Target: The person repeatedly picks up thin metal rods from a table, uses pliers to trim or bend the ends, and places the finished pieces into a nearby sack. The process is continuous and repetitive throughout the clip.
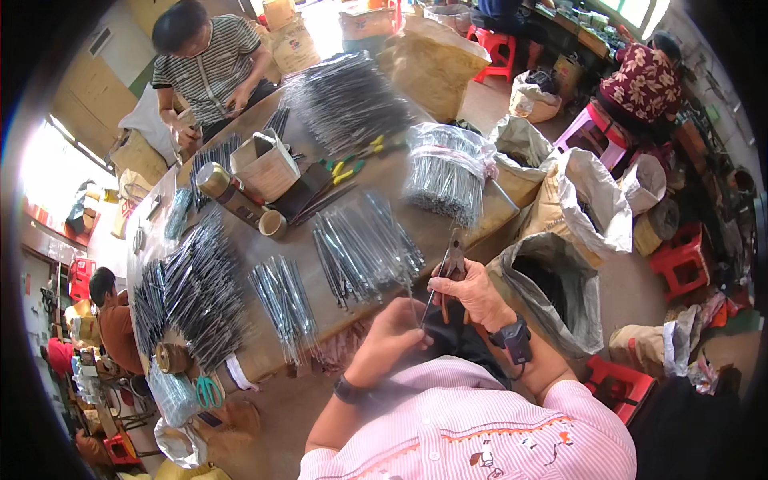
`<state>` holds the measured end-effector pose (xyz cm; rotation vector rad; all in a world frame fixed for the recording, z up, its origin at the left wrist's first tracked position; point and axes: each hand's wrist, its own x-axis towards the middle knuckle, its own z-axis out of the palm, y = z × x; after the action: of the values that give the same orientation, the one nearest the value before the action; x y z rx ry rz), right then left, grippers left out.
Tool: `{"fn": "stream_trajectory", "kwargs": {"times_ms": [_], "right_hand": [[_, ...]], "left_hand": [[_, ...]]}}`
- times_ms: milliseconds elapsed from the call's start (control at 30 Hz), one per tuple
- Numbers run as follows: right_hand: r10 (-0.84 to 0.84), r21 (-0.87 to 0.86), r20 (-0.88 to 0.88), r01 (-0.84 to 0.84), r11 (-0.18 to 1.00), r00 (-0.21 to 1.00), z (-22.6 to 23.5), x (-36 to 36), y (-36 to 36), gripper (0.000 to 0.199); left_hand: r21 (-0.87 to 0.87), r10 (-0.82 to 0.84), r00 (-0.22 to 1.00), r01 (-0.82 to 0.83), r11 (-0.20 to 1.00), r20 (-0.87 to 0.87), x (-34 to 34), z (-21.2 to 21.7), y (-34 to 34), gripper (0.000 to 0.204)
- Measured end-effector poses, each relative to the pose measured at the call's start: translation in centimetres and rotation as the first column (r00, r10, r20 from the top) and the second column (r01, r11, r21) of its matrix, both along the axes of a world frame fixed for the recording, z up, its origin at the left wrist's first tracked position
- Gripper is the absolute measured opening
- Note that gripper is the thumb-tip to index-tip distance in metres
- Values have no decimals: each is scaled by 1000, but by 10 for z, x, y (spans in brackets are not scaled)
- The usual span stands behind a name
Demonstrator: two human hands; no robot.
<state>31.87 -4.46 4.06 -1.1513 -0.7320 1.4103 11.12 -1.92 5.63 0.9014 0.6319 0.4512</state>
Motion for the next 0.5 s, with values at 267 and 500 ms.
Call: {"fn": "stream_trajectory", "kwargs": {"times_ms": [267,500], "right_hand": [[-32,90,177,16,996,984,-5,-12,4,14],[-92,-16,63,93,996,994,-14,-10,-7,15]], "left_hand": [[-138,116,993,-111,984,26,1,-20,4,27],[-278,214,977,-205,939,3,14,-43,2,12]]}}
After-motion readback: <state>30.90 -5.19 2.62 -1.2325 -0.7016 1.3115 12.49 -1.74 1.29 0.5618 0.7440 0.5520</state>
